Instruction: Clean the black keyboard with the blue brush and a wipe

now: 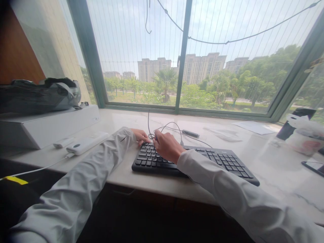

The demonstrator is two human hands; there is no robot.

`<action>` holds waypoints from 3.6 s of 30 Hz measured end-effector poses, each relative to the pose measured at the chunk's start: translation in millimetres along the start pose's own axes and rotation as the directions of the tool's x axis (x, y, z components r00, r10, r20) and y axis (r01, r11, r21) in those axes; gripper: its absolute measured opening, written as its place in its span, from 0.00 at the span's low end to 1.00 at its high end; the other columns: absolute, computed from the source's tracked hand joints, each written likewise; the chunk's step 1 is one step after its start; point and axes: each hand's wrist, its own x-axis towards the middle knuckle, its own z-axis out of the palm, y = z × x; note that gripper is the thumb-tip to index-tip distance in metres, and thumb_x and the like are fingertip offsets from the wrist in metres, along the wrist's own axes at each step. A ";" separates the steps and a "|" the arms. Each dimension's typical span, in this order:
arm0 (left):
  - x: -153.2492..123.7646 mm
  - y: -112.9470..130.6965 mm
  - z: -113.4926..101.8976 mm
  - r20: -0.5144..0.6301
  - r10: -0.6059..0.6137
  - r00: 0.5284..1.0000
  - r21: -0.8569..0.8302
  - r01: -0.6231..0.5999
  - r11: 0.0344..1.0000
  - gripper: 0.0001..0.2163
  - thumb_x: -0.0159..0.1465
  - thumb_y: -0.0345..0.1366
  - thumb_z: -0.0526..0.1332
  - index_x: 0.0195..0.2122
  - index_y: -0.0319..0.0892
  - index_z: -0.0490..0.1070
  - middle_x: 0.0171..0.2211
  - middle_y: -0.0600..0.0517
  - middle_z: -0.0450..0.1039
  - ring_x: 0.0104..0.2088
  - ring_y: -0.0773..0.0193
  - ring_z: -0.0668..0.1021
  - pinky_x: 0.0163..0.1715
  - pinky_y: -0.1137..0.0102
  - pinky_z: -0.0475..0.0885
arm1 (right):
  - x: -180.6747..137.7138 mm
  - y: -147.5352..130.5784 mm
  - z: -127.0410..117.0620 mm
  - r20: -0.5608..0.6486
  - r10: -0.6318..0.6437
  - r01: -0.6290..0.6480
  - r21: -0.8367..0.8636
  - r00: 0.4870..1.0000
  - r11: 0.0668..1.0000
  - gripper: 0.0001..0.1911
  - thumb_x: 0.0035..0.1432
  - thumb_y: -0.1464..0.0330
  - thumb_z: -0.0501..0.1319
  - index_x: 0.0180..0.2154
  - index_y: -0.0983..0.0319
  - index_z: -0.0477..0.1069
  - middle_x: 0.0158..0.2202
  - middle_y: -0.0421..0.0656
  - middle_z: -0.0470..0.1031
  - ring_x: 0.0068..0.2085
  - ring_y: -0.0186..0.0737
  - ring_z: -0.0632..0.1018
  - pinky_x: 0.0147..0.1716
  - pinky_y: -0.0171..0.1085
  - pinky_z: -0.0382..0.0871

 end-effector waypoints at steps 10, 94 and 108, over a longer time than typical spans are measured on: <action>-1.9 1.6 0.1 -0.009 -0.006 1.000 -0.016 0.006 1.000 0.25 0.47 0.59 0.69 0.26 0.38 0.73 0.17 0.51 0.72 0.21 0.69 0.62 0.25 0.69 0.52 | -15.2 -6.2 -3.7 0.048 -0.004 0.006 -0.022 0.999 1.000 0.05 0.65 0.67 0.53 0.35 0.60 0.62 0.25 0.41 0.73 0.25 0.34 0.68 0.25 0.33 0.51; -8.5 6.1 1.5 -0.013 0.012 1.000 0.045 -0.011 0.999 0.27 0.46 0.63 0.66 0.25 0.40 0.73 0.18 0.52 0.71 0.20 0.69 0.61 0.24 0.69 0.51 | -13.3 5.5 -30.7 0.016 0.065 -0.065 0.020 0.998 0.998 0.06 0.65 0.66 0.54 0.34 0.60 0.65 0.29 0.43 0.78 0.26 0.34 0.72 0.27 0.33 0.55; -12.9 12.2 5.5 -0.029 0.005 1.000 0.017 -0.004 1.000 0.29 0.44 0.64 0.67 0.26 0.38 0.73 0.16 0.53 0.69 0.19 0.70 0.59 0.23 0.68 0.49 | -13.8 7.8 -13.7 0.044 0.021 -0.021 0.007 0.999 1.000 0.05 0.64 0.67 0.54 0.34 0.59 0.63 0.26 0.41 0.76 0.24 0.35 0.70 0.26 0.33 0.54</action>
